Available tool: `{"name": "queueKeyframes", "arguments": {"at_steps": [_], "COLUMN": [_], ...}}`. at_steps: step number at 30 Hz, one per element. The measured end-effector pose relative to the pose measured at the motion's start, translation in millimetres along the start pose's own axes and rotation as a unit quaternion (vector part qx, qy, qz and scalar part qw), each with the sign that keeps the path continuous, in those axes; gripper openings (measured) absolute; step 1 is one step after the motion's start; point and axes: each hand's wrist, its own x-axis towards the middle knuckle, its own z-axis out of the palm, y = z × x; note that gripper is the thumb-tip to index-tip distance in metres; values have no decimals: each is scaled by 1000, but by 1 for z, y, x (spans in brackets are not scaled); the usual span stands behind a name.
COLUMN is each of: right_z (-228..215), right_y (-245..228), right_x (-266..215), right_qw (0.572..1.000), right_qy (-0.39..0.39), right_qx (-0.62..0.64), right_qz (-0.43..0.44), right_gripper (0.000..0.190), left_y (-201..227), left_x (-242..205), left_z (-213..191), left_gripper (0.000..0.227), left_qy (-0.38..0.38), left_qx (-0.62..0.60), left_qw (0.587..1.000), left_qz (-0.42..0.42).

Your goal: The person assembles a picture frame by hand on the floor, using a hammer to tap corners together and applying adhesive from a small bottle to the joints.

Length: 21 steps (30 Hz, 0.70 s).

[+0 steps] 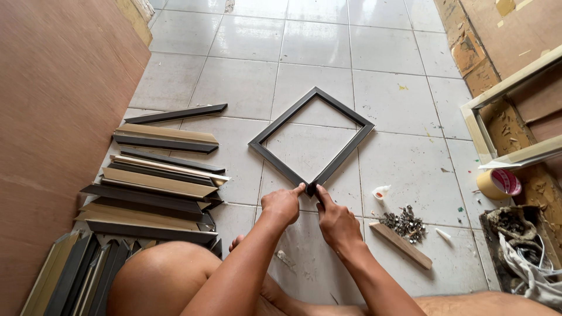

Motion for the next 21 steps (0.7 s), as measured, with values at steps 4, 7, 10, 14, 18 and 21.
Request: {"name": "queueKeyframes", "arguments": {"at_steps": [4, 7, 10, 14, 18, 21], "right_z": [-22, -15, -33, -20, -47, -46], "right_y": [-19, -9, -25, -15, -30, 0], "right_x": [-17, -11, -17, -10, -18, 2], "right_qw": [995, 999, 999, 998, 996, 993], "right_qy": [46, -29, -38, -61, -53, -24], "right_qx": [84, 22, -6, -1, 47, 79], "right_qz": [4, 31, 21, 34, 58, 81], "right_gripper": [55, 56, 56, 55, 51, 47], "left_y": [3, 2, 1, 0, 3, 10], "left_x": [5, 1, 4, -1, -7, -28], "left_z": [2, 6, 5, 3, -3, -9], "left_gripper": [80, 78, 79, 79, 76, 73], "left_qy": [-3, -21, -27, -25, -2, 38], "left_qx": [15, 9, 14, 7, 5, -63], "left_qw": [1000, 1000, 1000, 1000, 1000, 997], "left_qz": [-6, -5, -7, -7, 9, 13]}}
